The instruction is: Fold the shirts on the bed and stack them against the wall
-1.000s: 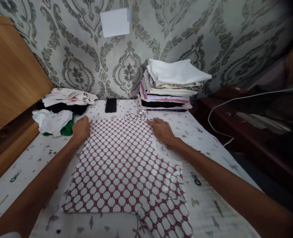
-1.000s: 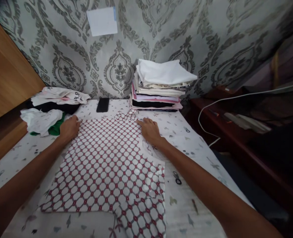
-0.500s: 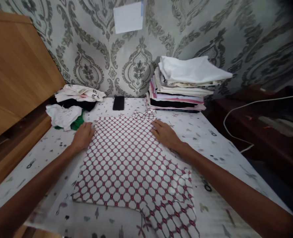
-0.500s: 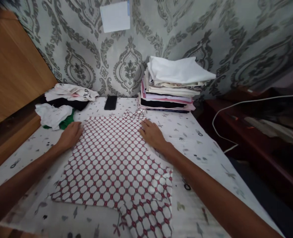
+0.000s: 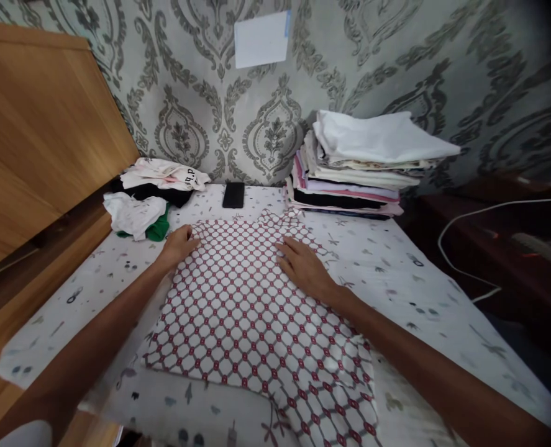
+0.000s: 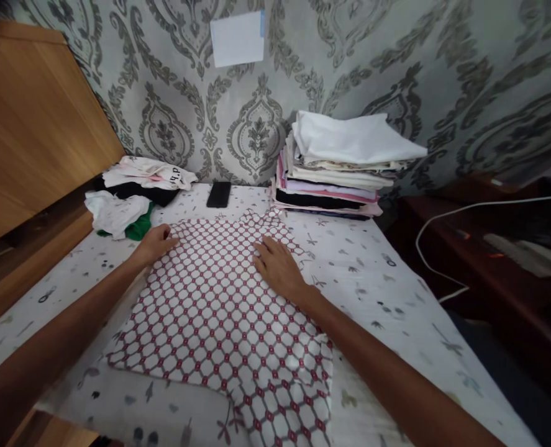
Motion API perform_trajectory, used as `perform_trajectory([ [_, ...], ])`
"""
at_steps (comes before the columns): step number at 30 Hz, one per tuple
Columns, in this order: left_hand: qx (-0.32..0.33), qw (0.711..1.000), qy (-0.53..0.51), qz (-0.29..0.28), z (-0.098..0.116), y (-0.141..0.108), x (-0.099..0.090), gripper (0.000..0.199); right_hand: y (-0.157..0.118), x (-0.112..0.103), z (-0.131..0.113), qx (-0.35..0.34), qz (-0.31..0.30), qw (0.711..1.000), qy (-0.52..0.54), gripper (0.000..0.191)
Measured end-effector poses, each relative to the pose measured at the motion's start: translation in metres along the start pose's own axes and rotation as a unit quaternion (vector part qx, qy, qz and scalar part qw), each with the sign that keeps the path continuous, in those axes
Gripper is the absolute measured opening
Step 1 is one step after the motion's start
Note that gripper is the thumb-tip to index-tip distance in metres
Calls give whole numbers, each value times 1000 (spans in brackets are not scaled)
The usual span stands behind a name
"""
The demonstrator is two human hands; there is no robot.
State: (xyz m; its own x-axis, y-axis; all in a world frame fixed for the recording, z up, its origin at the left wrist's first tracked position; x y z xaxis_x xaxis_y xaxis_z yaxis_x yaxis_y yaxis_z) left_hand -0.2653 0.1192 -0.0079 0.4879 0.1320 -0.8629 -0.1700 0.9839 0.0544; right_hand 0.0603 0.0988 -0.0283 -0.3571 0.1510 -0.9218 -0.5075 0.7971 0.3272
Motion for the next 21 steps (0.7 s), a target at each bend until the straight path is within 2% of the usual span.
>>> perform_trajectory([
  [2,-18,996,-92,-3,-3,1,1,17,-1,2,1,-5,1,1000,-1,49],
  [5,-68,960,-269,-36,-10,-2,11,28,-1,2,1,-6,0,1000,-6,50],
  [7,-81,944,-314,-59,-10,-4,18,35,-1,1,1,-6,1,1000,-10,50],
  [10,-58,954,-291,-43,-7,2,19,36,-1,0,0,-9,3,1000,-16,50],
  [14,-7,971,-238,30,1,20,11,26,-1,-3,-1,-14,14,1000,-21,49],
  [17,-1,975,-205,85,0,32,2,13,-1,-4,-1,-15,19,999,-22,48],
  [21,0,979,-149,138,-5,36,-11,10,-2,-4,0,-23,31,999,-10,47],
])
Point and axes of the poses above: each hand's wrist, its own y-axis towards the middle knuckle, its own x-axis out of the palm, z = x × y, the point moved 8 cm from there along y, towards the middle knuckle, and after that the axes turned 1 degree about z, right-handed, at the moved point
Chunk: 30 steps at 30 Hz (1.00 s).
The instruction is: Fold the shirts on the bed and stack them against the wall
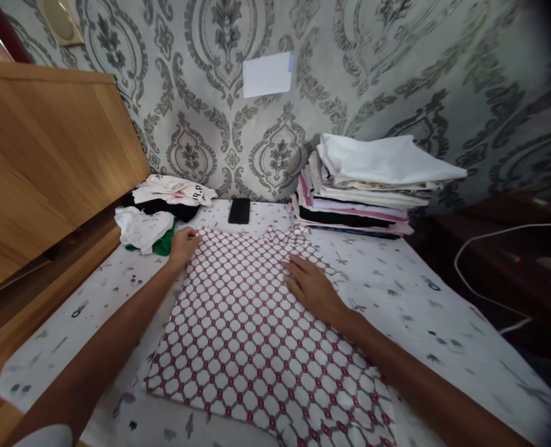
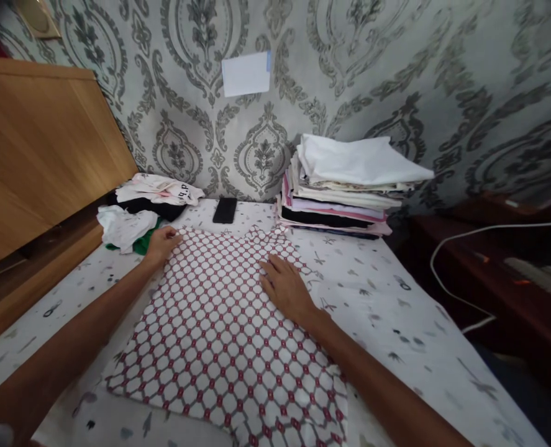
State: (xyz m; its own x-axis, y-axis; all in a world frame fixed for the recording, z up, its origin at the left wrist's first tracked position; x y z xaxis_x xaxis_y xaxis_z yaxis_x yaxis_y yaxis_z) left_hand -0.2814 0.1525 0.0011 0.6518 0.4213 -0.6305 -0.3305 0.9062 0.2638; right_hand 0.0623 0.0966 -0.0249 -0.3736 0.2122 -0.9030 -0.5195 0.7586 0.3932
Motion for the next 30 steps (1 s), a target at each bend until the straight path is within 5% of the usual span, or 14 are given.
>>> perform_trajectory([
  [5,19,998,55,-10,1,0,3,10,-2,-7,0,3,6,1000,3,43],
  [9,-4,997,67,-26,-3,7,7,12,28,-11,-36,-48,-14,998,24,36],
  [13,-37,997,53,-44,-7,14,6,13,92,22,-108,-145,-120,976,113,30],
  [17,-84,994,10,-63,-14,11,6,17,150,65,-148,-133,-154,972,113,23],
  [24,-204,968,-97,-108,-29,-16,-4,37,168,93,-149,-126,-139,970,153,29],
  [30,-268,928,-139,-218,-24,-74,-10,51,165,94,-149,-138,-105,972,161,31],
])
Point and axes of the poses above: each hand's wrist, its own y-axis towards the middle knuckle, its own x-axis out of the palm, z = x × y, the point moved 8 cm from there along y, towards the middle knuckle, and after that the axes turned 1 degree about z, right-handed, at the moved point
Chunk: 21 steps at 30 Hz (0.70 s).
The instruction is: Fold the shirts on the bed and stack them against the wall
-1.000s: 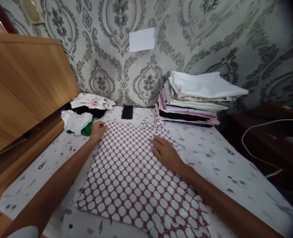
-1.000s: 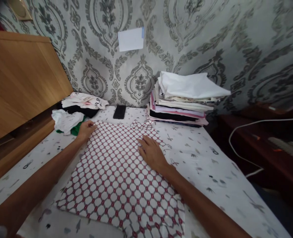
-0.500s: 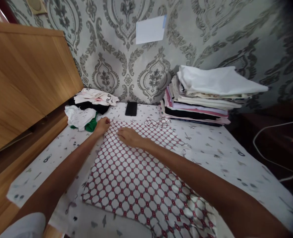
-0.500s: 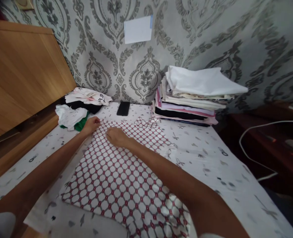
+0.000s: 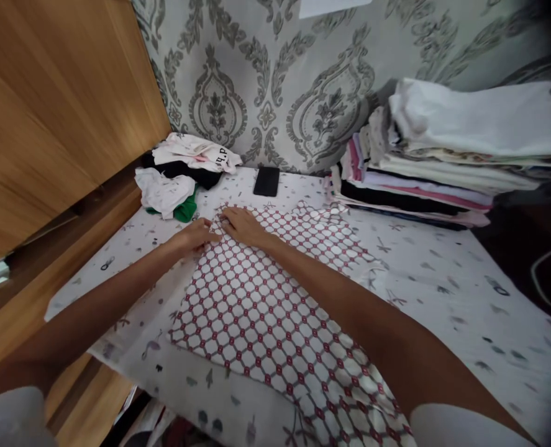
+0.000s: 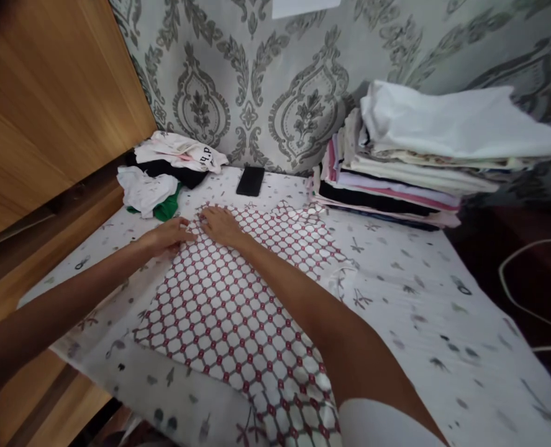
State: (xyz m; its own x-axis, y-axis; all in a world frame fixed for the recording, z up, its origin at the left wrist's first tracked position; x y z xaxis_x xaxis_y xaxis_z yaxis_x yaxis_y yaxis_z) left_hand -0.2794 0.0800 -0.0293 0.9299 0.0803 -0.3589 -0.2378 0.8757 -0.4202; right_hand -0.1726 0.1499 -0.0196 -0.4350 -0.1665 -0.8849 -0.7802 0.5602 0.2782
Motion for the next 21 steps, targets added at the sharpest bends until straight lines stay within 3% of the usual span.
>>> perform_trajectory([
  [5,-36,995,28,-84,-30,-71,9,59,-3,4,-3,-10,-19,1000,-20,46],
  [10,-99,971,56,-212,-62,-141,16,43,-2,5,-6,-8,-40,999,-23,52],
  [12,-134,956,68,-252,-74,-158,17,37,-2,5,-9,-8,-45,999,-21,51],
  [15,-156,949,87,-260,-85,-167,14,37,-13,-6,-13,3,-33,999,-18,48],
  [18,-153,950,120,-246,-87,-167,10,36,-56,-39,-23,-4,0,1000,0,46],
  [21,-151,950,138,-235,-84,-168,10,37,-136,-89,-36,22,29,999,4,41],
])
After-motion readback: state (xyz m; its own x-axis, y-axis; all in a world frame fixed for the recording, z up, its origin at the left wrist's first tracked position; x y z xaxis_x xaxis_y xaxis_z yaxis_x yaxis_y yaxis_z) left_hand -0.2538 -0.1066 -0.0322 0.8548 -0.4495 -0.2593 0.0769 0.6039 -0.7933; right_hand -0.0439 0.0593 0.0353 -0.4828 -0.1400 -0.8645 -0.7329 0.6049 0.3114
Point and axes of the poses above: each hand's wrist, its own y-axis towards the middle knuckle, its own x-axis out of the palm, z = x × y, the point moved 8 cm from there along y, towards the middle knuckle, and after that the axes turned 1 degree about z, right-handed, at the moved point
